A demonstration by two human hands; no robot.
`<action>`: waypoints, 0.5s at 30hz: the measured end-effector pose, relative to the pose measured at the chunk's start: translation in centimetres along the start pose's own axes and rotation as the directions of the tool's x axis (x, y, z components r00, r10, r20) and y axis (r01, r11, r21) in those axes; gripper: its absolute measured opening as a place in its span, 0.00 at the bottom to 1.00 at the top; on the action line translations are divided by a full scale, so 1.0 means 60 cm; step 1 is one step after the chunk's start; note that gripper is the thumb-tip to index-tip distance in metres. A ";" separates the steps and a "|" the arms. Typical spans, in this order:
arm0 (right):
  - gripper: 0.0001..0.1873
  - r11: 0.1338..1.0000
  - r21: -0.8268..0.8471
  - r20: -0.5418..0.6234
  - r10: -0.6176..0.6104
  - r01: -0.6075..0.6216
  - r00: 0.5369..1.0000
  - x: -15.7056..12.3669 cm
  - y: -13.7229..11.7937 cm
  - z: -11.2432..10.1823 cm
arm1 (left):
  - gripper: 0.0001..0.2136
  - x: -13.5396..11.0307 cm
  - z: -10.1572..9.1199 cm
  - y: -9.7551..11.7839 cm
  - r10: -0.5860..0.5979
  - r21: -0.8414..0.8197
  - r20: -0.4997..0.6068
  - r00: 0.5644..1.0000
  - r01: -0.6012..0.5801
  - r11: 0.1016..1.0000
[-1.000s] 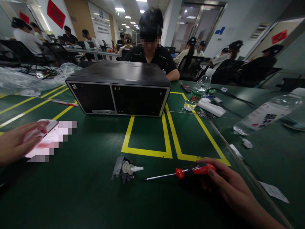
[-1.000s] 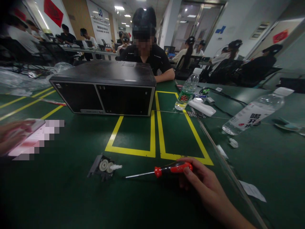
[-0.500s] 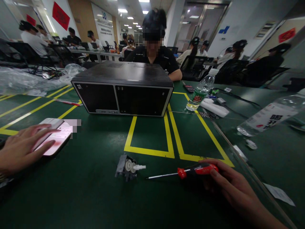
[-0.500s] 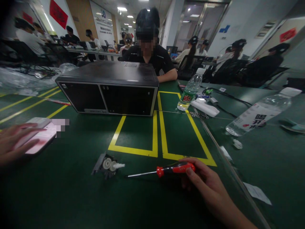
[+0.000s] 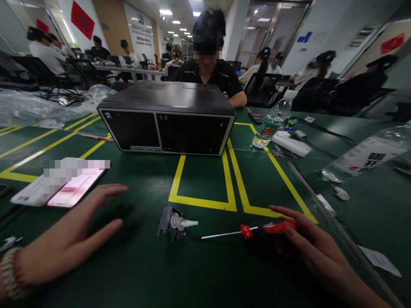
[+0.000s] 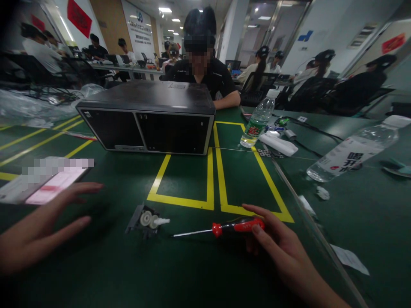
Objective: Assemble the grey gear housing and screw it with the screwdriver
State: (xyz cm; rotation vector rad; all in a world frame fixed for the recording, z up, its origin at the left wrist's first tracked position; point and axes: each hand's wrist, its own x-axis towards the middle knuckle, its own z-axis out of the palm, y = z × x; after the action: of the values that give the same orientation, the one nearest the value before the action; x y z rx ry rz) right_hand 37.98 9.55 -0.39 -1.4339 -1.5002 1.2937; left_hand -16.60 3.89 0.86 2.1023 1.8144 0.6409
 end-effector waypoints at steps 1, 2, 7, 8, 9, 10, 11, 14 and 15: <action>0.30 1.000 -0.012 0.005 -0.009 0.009 1.000 0.000 0.002 -0.001 | 0.34 0.002 0.021 0.031 0.011 -0.055 0.057 0.998 -0.008 0.998; 0.28 1.000 -0.024 0.011 -0.017 0.017 1.000 -0.001 0.004 -0.001 | 0.38 0.006 0.040 0.057 0.057 -0.105 0.090 0.994 -0.047 0.993; 0.25 0.998 -0.050 0.010 -0.045 0.045 0.999 -0.003 0.004 0.001 | 0.39 0.041 0.098 0.116 0.229 -0.219 0.064 0.971 -0.210 0.953; 0.25 0.997 -0.056 0.008 -0.045 0.046 0.999 -0.004 0.001 0.002 | 0.35 0.046 0.102 0.118 0.242 -0.237 0.053 0.969 -0.223 0.946; 0.25 0.997 -0.069 0.010 -0.045 0.046 0.999 -0.005 -0.002 0.004 | 0.32 0.050 0.105 0.118 0.243 -0.256 0.047 0.969 -0.224 0.941; 0.25 0.995 -0.089 0.014 -0.044 0.045 0.999 -0.007 -0.005 0.006 | 0.29 0.051 0.107 0.117 0.241 -0.275 0.044 0.969 -0.221 0.936; 0.25 0.992 -0.115 0.012 -0.047 0.048 0.999 -0.008 -0.008 0.008 | 0.28 0.052 0.108 0.116 0.236 -0.291 0.049 0.971 -0.212 0.933; 0.25 0.976 -0.204 -0.001 -0.082 0.080 0.997 -0.013 -0.012 0.011 | 0.28 0.050 0.109 0.111 0.224 -0.319 0.089 0.971 -0.185 0.929; 0.24 0.969 -0.229 0.001 -0.094 0.091 0.996 -0.014 -0.012 0.012 | 0.28 0.050 0.110 0.110 0.226 -0.322 0.101 0.969 -0.183 0.929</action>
State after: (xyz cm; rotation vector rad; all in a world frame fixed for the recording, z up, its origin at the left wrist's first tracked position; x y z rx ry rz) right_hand 37.25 8.68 0.21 -1.4904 -1.7334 1.0835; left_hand -7.30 6.20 -1.15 2.0759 1.3327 0.7579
